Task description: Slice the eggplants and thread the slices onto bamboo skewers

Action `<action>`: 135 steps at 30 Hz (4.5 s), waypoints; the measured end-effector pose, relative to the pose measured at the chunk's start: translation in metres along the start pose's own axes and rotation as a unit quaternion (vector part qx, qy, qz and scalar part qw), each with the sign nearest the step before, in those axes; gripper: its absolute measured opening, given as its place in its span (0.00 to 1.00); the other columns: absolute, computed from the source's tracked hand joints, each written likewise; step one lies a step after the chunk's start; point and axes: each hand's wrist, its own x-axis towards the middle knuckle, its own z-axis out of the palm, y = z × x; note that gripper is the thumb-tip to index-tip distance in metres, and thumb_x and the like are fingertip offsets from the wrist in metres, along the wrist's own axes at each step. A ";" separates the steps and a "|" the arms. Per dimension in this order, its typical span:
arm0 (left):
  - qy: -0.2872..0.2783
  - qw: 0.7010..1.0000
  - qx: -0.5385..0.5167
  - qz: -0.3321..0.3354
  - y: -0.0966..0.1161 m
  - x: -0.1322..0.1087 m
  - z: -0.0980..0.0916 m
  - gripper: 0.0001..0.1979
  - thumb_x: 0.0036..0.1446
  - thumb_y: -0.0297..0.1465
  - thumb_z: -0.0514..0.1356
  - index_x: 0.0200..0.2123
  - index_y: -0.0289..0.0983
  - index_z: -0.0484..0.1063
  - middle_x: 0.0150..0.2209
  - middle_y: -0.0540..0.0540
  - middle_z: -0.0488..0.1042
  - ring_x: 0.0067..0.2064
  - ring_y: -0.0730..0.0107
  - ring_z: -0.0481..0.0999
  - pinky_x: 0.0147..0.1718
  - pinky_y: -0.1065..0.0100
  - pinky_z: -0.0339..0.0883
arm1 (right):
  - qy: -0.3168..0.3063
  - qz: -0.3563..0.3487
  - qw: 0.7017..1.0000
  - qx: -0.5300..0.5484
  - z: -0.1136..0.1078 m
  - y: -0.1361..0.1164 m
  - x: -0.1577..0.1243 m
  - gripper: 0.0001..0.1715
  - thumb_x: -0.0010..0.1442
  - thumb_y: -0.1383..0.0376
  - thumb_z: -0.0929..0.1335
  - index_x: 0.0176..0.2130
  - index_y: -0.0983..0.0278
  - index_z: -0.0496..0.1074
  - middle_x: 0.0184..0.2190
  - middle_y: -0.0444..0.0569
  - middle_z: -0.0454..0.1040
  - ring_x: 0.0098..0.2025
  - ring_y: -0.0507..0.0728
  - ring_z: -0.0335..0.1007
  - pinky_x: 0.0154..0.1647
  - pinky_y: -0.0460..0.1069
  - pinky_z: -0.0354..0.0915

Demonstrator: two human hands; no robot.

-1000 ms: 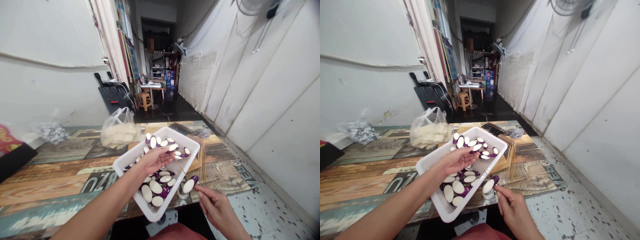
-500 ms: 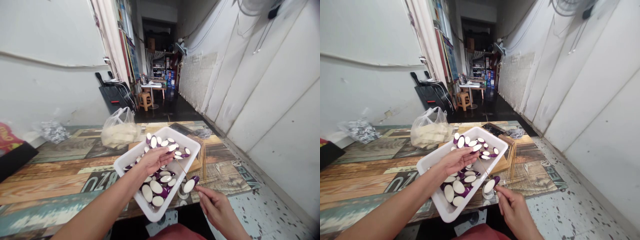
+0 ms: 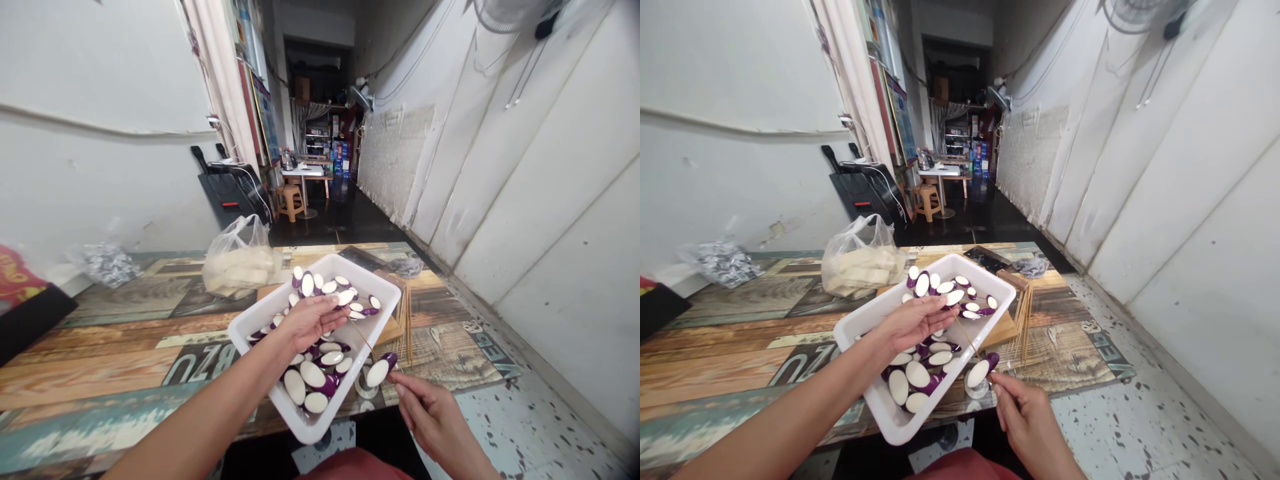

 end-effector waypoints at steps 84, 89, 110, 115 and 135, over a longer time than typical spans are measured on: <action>-0.063 0.983 0.170 0.031 -0.013 -0.020 0.027 0.14 0.50 0.35 0.60 0.37 0.32 0.74 0.36 0.40 0.76 0.36 0.66 0.76 0.40 0.66 0.67 | 0.053 0.045 0.974 0.214 0.018 -0.017 0.038 0.28 0.52 0.51 0.66 0.46 0.68 0.71 0.14 0.37 0.57 0.11 0.44 0.45 0.10 0.41 0.42; 0.042 0.813 0.549 0.190 -0.013 -0.016 0.015 0.11 0.50 0.30 0.57 0.37 0.36 0.75 0.36 0.42 0.76 0.39 0.60 0.74 0.41 0.63 0.63 | 0.086 0.045 0.970 0.222 0.012 -0.009 0.036 0.28 0.53 0.52 0.67 0.47 0.69 0.69 0.15 0.37 0.58 0.12 0.44 0.46 0.10 0.41 0.43; 0.084 0.965 0.222 0.113 -0.011 -0.003 0.012 0.06 0.46 0.25 0.61 0.31 0.33 0.71 0.27 0.47 0.72 0.28 0.73 0.73 0.33 0.67 0.70 | 0.058 0.057 0.973 0.217 0.006 -0.003 0.015 0.26 0.54 0.52 0.66 0.46 0.68 0.70 0.15 0.37 0.56 0.13 0.44 0.44 0.10 0.40 0.42; 0.094 0.990 0.052 0.089 -0.005 -0.001 0.011 0.02 0.49 0.20 0.60 0.29 0.29 0.71 0.33 0.43 0.73 0.34 0.71 0.75 0.40 0.66 0.71 | 0.017 0.034 0.990 0.136 0.007 0.005 0.007 0.22 0.59 0.55 0.63 0.45 0.67 0.71 0.15 0.39 0.57 0.15 0.46 0.48 0.13 0.41 0.44; 0.010 0.998 0.055 0.038 -0.004 0.003 0.000 0.11 0.44 0.23 0.65 0.35 0.32 0.71 0.29 0.48 0.72 0.22 0.85 0.67 0.18 0.82 0.60 | 0.021 0.026 0.993 0.115 0.004 0.004 0.010 0.21 0.60 0.55 0.61 0.46 0.67 0.70 0.17 0.39 0.56 0.18 0.47 0.48 0.15 0.42 0.46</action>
